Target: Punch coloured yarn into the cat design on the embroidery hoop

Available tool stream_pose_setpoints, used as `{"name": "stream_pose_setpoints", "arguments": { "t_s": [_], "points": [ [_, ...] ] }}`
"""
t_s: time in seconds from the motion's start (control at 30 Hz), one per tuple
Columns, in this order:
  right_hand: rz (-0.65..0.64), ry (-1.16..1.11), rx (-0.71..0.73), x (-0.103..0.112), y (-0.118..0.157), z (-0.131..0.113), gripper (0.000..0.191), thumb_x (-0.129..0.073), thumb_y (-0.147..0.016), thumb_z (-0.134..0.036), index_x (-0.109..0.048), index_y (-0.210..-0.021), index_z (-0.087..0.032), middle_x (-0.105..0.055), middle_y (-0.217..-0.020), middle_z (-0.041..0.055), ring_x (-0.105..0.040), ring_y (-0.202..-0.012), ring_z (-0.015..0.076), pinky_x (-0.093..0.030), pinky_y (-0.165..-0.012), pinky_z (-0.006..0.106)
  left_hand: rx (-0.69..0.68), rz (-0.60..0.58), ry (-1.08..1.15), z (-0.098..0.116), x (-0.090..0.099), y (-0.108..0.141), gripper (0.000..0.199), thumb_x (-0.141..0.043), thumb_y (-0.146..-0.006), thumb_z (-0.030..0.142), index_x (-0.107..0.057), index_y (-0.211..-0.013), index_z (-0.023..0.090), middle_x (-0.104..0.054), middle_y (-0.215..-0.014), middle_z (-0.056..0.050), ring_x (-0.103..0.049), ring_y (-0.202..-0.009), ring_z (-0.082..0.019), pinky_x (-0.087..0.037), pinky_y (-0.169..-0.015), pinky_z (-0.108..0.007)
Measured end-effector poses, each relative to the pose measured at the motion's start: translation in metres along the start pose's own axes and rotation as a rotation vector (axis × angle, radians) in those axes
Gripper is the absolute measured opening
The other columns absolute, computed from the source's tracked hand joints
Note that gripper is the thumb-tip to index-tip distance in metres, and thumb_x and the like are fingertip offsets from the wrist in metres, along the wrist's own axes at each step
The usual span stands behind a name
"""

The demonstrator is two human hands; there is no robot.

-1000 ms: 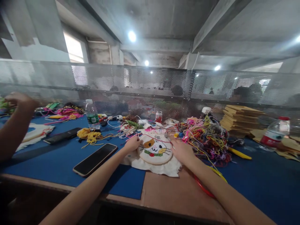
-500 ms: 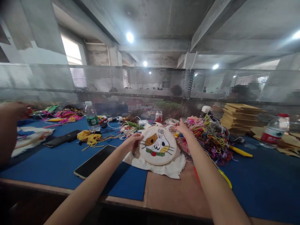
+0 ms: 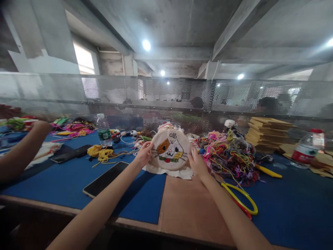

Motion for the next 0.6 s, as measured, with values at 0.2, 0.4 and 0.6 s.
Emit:
{"name": "stream_pose_setpoints", "arguments": {
  "t_s": [0.2,0.4,0.6],
  "points": [
    [-0.070,0.087,0.033,-0.007,0.002,0.006,0.050,-0.024,-0.088,-0.033,-0.023,-0.134,-0.015,-0.050,-0.125,0.0153,-0.040,-0.122,0.0231,-0.034,-0.097,0.040,0.076,-0.036,-0.029,-0.001,0.002,0.001,0.028,-0.074,-0.059,0.029,-0.055,-0.076,0.017,-0.054,-0.063,0.004,-0.051,-0.055,-0.007,-0.039,-0.050,-0.018],
    [-0.066,-0.133,0.069,-0.011,-0.002,0.008,0.057,-0.028,-0.085,-0.035,-0.018,-0.139,-0.018,-0.033,-0.140,0.0082,-0.023,-0.131,0.0171,-0.021,-0.107,0.037,0.065,-0.026,-0.013,-0.001,0.001,0.003,0.026,-0.071,-0.061,0.027,-0.057,-0.080,0.017,-0.058,-0.069,0.003,-0.054,-0.060,-0.008,-0.042,-0.053,-0.018],
    [-0.115,-0.234,0.019,-0.013,-0.003,0.011,0.065,-0.039,-0.082,-0.040,-0.016,-0.140,-0.022,-0.026,-0.144,0.0044,-0.018,-0.133,0.0186,-0.018,-0.108,0.038,0.133,-0.060,0.063,-0.012,-0.003,0.000,0.020,-0.060,-0.072,0.025,-0.059,-0.089,0.016,-0.064,-0.084,-0.003,-0.060,-0.075,-0.013,-0.048,-0.068,-0.024]
  ]
}}
Point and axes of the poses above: each hand's wrist, its own y-axis away from the middle knuckle, its own x-axis out of the back of the hand, z = x × y, the point moved 6 cm from there along -y, towards the middle knuckle
